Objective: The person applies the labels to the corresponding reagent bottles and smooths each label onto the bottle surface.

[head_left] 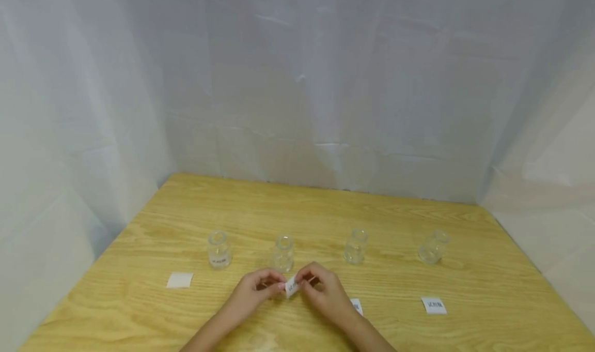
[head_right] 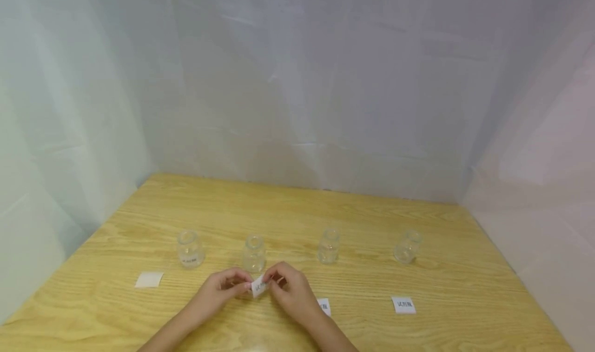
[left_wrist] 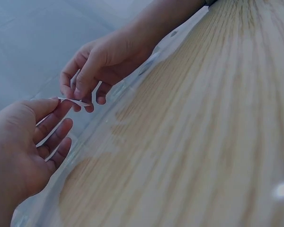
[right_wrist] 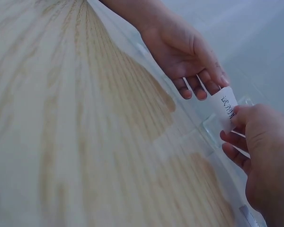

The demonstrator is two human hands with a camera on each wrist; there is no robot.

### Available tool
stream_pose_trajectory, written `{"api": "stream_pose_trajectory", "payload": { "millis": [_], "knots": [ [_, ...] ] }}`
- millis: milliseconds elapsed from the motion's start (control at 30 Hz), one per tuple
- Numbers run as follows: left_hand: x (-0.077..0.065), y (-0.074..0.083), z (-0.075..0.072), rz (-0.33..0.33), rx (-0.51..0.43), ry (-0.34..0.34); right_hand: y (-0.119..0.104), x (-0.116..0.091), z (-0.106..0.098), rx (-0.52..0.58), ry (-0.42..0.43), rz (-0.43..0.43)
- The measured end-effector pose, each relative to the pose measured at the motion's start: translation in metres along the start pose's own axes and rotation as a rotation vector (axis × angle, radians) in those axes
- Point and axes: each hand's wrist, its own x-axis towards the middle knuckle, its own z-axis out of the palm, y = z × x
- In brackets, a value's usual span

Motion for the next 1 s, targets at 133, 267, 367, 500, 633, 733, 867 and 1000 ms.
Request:
{"api": "stream_pose_trajectory", "payload": {
  "millis": [133,267,367,500,633,733,867,1000],
  "knots": [
    [-0.0002,0.0002,-0.0001,0.024,0.007,-0.028,-0.0026,-0.0005,-0.0005,0.026,-0.035,0.023],
    [-0.0008,0.0008,0.0005,0.056,0.017,-0.037,-0.0040,-0.0011,-0.0009,0.065,-0.075,0.078],
    [-0.0016,0.0011,0.0010,0.070,0.022,-0.036,-0.0052,-0.0009,-0.0011,0.085,-0.097,0.117],
    [-0.0017,0.0012,0.0014,0.079,0.036,-0.036,-0.0072,-0.0005,-0.0009,0.095,-0.112,0.144],
    [-0.0014,0.0011,0.0016,0.079,0.044,-0.043,-0.0077,-0.0006,-0.0001,0.094,-0.111,0.141],
    [-0.0016,0.0013,0.0014,0.077,0.049,-0.050,-0.0071,-0.0007,0.0002,0.093,-0.110,0.137],
    [-0.0021,0.0017,0.0010,0.068,0.051,-0.065,-0.0056,-0.0008,0.0004,0.095,-0.112,0.123],
    [-0.0021,0.0001,0.0006,0.056,0.034,-0.083,-0.0039,-0.0014,0.0008,0.090,-0.112,0.095]
  ]
}}
